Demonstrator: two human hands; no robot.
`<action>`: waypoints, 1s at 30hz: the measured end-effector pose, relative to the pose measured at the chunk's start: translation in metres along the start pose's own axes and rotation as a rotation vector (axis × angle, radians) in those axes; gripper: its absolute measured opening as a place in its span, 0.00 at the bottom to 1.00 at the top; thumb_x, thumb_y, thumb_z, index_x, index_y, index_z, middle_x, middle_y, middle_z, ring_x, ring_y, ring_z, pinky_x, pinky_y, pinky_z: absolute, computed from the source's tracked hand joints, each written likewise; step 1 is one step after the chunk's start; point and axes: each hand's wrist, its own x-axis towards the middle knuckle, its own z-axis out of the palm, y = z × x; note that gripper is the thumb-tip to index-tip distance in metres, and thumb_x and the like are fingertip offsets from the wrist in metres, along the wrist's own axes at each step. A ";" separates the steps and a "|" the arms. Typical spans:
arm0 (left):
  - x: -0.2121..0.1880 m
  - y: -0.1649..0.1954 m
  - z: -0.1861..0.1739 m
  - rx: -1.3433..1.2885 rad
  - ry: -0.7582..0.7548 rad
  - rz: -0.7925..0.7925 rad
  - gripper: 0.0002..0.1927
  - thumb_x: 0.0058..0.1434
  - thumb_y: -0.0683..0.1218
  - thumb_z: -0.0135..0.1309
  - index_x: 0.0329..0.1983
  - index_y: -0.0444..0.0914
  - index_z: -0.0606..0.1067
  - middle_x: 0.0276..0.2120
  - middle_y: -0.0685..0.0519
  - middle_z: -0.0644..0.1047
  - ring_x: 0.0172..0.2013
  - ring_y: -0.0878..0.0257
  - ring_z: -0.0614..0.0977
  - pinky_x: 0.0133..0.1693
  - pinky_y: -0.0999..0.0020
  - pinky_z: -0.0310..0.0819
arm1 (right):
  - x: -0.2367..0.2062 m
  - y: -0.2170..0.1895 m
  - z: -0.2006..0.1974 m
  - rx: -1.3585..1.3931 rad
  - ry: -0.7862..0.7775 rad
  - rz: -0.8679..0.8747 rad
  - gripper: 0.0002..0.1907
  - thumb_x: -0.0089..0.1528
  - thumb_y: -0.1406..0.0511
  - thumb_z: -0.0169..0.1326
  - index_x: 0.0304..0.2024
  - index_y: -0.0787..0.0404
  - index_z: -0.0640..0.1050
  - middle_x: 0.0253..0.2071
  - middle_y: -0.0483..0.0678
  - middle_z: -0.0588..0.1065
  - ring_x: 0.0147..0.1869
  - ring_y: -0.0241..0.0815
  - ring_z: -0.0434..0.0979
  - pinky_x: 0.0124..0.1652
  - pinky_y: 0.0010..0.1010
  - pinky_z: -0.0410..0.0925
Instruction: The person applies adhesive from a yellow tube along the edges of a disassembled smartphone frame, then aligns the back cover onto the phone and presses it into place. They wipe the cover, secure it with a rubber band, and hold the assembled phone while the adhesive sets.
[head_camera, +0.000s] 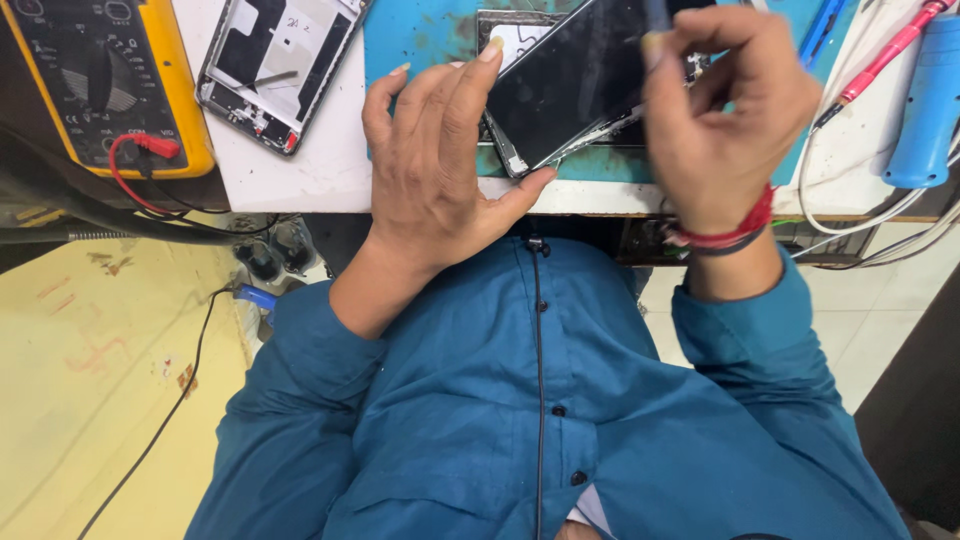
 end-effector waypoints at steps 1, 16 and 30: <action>0.000 0.000 0.000 0.002 -0.005 -0.002 0.52 0.61 0.59 0.72 0.75 0.38 0.51 0.57 0.51 0.72 0.61 0.56 0.72 0.68 0.51 0.49 | -0.004 -0.006 0.004 0.020 -0.012 0.040 0.09 0.72 0.78 0.62 0.50 0.68 0.75 0.40 0.48 0.79 0.29 0.29 0.69 0.29 0.19 0.60; 0.000 0.001 0.000 -0.114 0.097 0.080 0.35 0.67 0.52 0.67 0.72 0.45 0.63 0.69 0.52 0.67 0.68 0.54 0.71 0.74 0.43 0.39 | -0.028 -0.067 0.034 0.222 -0.186 0.021 0.09 0.64 0.76 0.64 0.44 0.64 0.78 0.40 0.46 0.79 0.24 0.28 0.68 0.25 0.20 0.59; 0.000 -0.009 -0.034 -0.021 0.018 0.256 0.05 0.70 0.42 0.67 0.45 0.46 0.83 0.67 0.48 0.73 0.70 0.49 0.69 0.71 0.35 0.38 | -0.005 -0.007 -0.020 0.360 -0.180 0.198 0.02 0.79 0.72 0.54 0.52 0.67 0.75 0.46 0.49 0.79 0.37 0.32 0.73 0.39 0.21 0.67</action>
